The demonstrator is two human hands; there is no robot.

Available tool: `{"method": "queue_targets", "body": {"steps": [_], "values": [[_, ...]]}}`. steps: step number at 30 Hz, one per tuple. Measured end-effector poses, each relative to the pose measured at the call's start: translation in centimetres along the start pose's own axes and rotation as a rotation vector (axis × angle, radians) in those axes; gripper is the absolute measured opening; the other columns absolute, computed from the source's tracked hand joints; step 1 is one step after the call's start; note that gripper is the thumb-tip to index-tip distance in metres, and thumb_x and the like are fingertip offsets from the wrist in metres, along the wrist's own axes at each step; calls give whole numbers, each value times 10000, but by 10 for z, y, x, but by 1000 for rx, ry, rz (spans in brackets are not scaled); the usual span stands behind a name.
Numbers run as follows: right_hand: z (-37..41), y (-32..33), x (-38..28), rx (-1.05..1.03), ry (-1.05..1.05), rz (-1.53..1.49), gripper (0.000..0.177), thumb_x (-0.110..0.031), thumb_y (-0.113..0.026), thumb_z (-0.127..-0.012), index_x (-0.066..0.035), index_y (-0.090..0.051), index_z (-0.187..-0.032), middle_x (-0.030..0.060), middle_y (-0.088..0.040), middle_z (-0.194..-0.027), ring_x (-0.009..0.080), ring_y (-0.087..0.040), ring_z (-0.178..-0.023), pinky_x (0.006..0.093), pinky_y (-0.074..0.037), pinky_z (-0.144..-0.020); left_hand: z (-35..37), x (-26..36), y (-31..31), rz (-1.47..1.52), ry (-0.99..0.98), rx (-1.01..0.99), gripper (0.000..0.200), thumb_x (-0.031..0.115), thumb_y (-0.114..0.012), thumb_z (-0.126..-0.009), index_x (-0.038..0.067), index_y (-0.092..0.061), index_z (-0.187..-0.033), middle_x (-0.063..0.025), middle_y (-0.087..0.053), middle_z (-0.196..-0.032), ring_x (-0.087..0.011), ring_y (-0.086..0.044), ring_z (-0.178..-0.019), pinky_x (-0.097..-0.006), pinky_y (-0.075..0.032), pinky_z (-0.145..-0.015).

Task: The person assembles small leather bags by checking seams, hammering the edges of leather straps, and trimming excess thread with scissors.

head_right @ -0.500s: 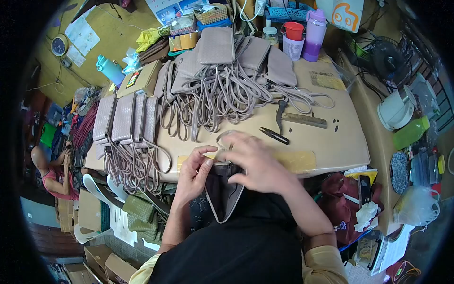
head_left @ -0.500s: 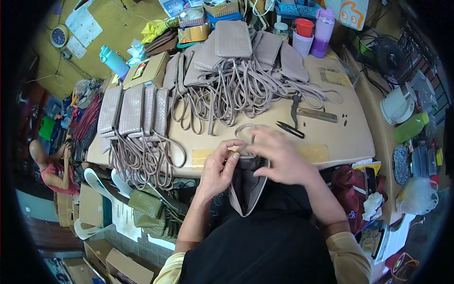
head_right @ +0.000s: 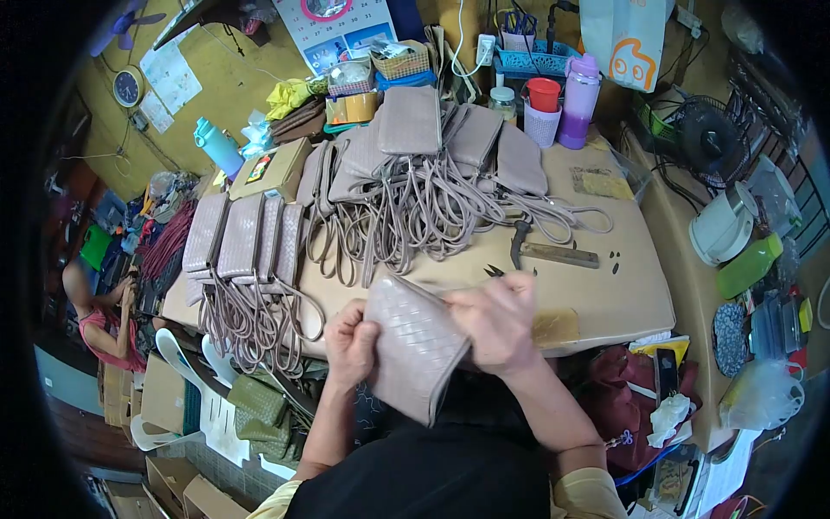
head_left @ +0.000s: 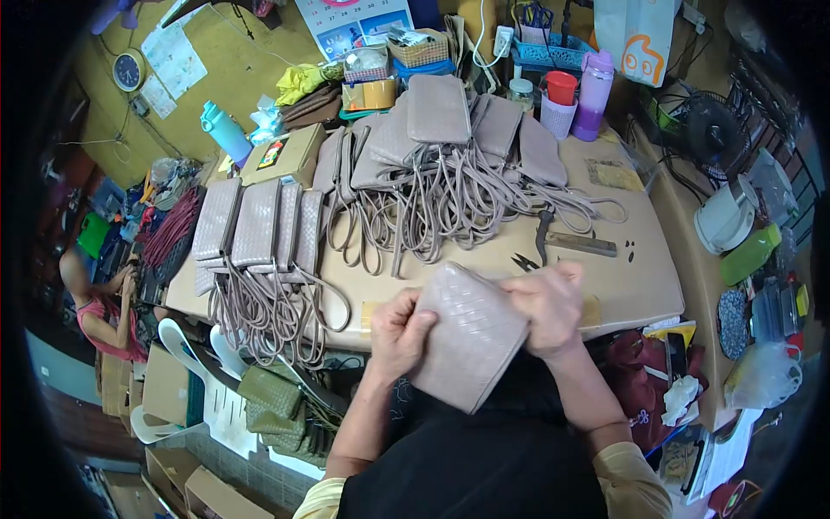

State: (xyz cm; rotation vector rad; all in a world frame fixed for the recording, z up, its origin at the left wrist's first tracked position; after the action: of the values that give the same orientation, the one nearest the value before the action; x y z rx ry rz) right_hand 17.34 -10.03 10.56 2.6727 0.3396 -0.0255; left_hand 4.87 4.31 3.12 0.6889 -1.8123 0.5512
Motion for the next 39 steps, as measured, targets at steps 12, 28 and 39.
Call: {"method": "queue_targets", "body": {"steps": [12, 28, 39], "values": [[24, -21, 18, -192, -242, -227, 223, -126, -703, -682, -22, -617, -860, 75, -615, -713, 224, -590, -608, 324, -380, -633, -8, 16, -16, -209, -19, -171, 222, 178, -539, -944, -19, -573, -848, -83, -549, -750, -142, -545, -722, -275, -417, -636], [65, -73, 26, -25, -985, -1400, 172, -26, -614, -829, 20, -606, -994, 87, -643, -1015, 128, -616, -894, 265, -510, -804, 13, 15, -45, -476, -140, -247, 387, 284, -388, -1001, -34, -540, -842, -236, -540, -652, -441, -562, -612, -471, -417, -564], [48, -50, 30, -205, -834, -753, 172, -43, -648, -791, -16, -626, -960, 79, -633, -914, 115, -583, -827, 243, -462, -727, 3, 11, -41, -140, 31, -14, 389, 231, -385, -1025, -47, -554, -1236, -146, -587, -1127, -234, -568, -1040, -333, -407, -941]]}}
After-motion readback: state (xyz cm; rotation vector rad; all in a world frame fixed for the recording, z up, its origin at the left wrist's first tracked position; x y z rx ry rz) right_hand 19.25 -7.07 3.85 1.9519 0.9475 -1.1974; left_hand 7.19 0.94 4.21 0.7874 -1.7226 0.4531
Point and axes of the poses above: each hand's wrist, its own z-axis away from the middle knuckle, its own y-axis out of the back of the hand, x = y × z, the point moved 7 cm from there along -z, towards the middle knuckle
